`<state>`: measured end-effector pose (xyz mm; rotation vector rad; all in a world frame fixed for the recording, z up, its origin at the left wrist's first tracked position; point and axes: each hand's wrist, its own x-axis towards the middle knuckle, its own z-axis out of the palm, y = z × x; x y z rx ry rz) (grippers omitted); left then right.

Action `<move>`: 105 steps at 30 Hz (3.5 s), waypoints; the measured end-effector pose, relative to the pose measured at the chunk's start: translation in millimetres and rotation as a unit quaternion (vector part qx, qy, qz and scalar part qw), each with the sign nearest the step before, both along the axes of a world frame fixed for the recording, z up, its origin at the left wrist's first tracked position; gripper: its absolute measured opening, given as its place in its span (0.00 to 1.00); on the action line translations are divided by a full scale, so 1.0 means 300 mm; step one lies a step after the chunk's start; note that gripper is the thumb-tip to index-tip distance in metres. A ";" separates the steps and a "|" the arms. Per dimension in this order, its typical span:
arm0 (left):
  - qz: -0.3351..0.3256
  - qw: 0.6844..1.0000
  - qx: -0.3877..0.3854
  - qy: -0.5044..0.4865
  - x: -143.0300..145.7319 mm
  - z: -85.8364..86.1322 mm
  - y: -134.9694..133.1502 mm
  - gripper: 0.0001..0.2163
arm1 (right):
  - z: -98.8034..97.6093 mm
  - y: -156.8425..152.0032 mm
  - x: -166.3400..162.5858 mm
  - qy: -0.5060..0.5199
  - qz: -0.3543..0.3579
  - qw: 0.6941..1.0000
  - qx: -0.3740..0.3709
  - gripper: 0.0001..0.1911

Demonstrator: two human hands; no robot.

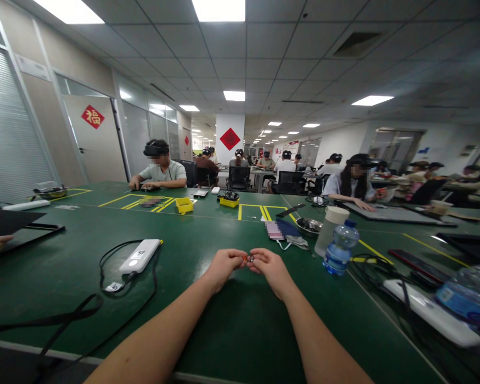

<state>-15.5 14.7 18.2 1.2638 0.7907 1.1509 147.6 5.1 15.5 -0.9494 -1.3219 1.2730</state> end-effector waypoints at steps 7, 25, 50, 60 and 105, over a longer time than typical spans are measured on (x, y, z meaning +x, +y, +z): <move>0.002 1.000 0.004 -0.012 -0.002 0.008 -0.006 0.11 | 0.006 -0.003 0.001 0.023 0.007 1.000 0.003 0.16; 0.002 0.998 0.017 0.064 -0.009 -0.034 0.006 0.06 | 0.019 -0.029 -0.012 -0.032 0.006 0.999 -0.042 0.17; -0.014 1.000 -0.003 0.011 -0.006 -0.013 -0.008 0.07 | 0.009 -0.017 -0.002 0.007 -0.004 0.998 -0.058 0.20; -0.016 0.999 -0.033 -0.029 -0.003 -0.001 -0.008 0.07 | 0.039 -0.031 -0.005 0.024 0.006 0.997 -0.079 0.11; -0.034 0.999 -0.022 -0.017 -0.011 -0.009 -0.009 0.07 | 0.025 -0.021 -0.008 0.024 -0.001 0.993 -0.113 0.12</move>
